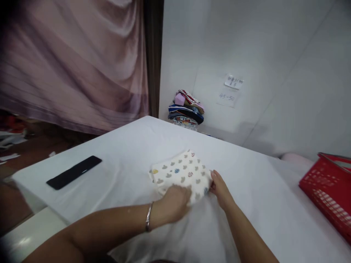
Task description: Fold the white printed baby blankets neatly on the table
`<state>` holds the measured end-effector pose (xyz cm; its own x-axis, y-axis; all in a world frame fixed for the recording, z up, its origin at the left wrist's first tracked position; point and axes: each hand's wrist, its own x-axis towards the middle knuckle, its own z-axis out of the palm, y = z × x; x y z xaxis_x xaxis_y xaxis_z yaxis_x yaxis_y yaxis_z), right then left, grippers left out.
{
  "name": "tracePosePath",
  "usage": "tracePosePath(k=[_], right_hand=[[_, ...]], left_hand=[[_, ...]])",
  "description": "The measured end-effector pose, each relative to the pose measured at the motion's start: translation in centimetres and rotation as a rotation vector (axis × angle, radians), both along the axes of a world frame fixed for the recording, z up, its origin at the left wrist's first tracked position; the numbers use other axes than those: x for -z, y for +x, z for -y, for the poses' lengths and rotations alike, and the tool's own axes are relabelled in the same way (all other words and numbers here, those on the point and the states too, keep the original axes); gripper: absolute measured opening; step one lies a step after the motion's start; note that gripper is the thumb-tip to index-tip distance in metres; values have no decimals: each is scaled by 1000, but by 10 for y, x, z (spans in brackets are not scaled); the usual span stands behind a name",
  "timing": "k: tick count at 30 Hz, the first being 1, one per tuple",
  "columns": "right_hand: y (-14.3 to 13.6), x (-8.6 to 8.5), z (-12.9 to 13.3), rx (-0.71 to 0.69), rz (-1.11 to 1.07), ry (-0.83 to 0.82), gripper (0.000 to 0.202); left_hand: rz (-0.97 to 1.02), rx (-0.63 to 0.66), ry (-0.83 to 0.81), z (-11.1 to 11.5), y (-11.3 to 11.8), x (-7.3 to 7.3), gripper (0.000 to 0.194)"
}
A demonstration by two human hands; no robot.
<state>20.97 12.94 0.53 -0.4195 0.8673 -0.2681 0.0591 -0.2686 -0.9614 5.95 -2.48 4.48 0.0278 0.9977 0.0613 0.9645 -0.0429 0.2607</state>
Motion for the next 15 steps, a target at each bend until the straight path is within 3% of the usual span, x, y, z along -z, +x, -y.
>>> tracePosePath(k=[1,3,5,7,9,11,13,15], right_hand=[[6,3,-2,21,34,20,70],[22,10,-1,61,131,139,75],[37,15,4,122,223,314,71],[45,15,13,146,267,452,57],[46,11,25,61,221,487,43],[39,3,38,-85,133,445,36],[28,-7,50,-203,58,391,34],[19,-18,58,-248,-5,337,40]], left_hand=[[63,84,3,7,11,4,38],[184,82,54,13,10,4,43],[192,-71,147,6,-16,0,38],[82,-308,179,-8,-53,0,37],[20,-517,65,-21,-85,4,41],[26,-585,-67,-28,-103,9,44],[17,-579,-56,-32,-106,7,38],[50,-561,56,-35,-94,-5,30]])
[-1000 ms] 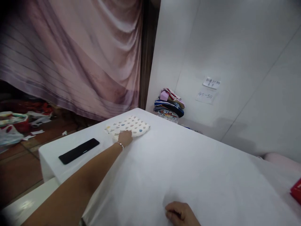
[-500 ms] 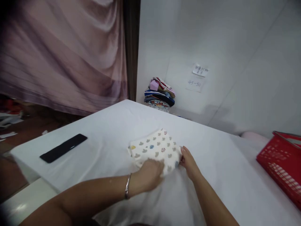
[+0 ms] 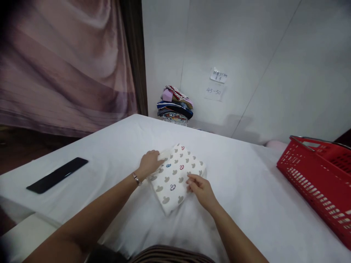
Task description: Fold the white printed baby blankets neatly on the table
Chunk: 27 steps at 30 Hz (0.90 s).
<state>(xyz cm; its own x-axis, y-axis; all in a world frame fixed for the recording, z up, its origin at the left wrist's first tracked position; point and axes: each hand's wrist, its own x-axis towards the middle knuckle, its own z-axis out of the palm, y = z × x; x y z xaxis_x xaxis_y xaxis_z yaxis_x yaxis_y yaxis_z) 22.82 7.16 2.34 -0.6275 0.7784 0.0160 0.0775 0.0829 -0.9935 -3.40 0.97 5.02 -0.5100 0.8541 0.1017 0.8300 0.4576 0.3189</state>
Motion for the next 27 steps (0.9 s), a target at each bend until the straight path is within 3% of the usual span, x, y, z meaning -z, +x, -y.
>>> tracePosePath(k=[3,6,8,10,13,18,20,23,25,27], right_hand=[[-9,-18,2,-37,-88,-156,61],[-4,-31,0,-67,-239,-257,71],[10,-33,-3,19,-323,-282,64],[34,-28,-7,175,-337,-298,55],[85,-12,-13,380,-254,-283,39],[152,14,-8,460,-37,-359,16],[162,18,-4,489,-39,-385,14],[160,16,0,485,-24,-364,14],[155,10,0,454,-7,-340,15],[152,1,-5,436,-13,-312,16]], left_hand=[[281,93,221,-8,43,-29,30],[737,377,415,-16,103,-51,36],[978,598,396,-17,137,-54,36],[1058,732,380,-12,157,-49,36],[815,740,376,-3,149,-35,33],[94,481,290,-6,84,-6,35],[-52,422,212,-14,66,5,44],[-163,397,142,-27,60,17,47],[-206,409,99,-39,64,17,33],[-208,422,45,-54,64,7,22]])
